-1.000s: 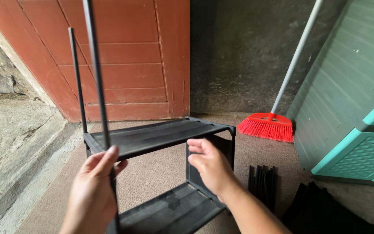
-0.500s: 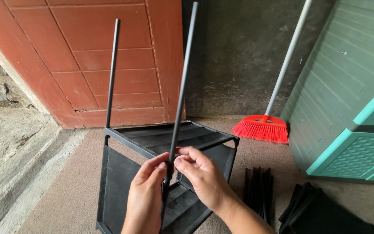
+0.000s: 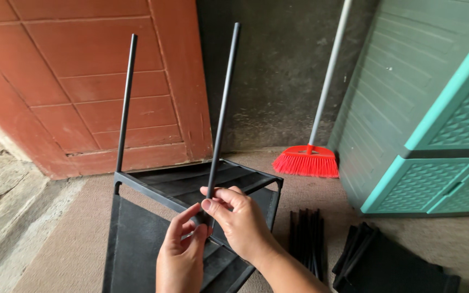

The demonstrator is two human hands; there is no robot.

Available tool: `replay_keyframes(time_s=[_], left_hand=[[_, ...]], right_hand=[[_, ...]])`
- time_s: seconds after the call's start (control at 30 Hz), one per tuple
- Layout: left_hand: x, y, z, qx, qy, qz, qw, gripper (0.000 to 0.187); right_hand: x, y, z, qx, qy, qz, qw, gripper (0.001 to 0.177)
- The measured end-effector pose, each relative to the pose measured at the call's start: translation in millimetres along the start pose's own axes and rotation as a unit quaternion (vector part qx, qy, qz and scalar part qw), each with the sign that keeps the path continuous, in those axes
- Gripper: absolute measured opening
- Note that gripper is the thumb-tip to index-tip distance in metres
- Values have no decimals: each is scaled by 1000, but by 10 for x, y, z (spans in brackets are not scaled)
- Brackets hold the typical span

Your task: The person inserts black metal poles into the fabric sleeves of a black shelving unit frame. They repeatedly pick up poles from the floor and push them into the frame's vertical sleeves, working on one side of the unit.

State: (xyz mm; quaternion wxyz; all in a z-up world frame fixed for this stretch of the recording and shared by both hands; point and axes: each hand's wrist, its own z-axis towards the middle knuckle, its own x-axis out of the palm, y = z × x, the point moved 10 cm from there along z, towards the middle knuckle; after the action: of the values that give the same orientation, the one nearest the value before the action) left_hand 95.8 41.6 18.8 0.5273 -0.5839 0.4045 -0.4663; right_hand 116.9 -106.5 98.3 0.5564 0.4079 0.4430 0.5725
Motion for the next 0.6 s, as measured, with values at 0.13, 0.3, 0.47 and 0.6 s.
replay_keyframes(time_s=[0.13,0.3,0.47,0.6], left_hand=[[105,67,48,2,10,-17,1000,43],[263,205,64,3,7,15,1000,50],[388,565,120,-4,44,99,994,53],[344,540,186,161,76,172,969,55]], right_hand=[[-69,-57,46,41,5,11,999,31],[-206,-49,78,55,14,6,998,37],[-273,15,110,34,-8,66,997,38],[-177,103,45,22,-25,89,996,34]])
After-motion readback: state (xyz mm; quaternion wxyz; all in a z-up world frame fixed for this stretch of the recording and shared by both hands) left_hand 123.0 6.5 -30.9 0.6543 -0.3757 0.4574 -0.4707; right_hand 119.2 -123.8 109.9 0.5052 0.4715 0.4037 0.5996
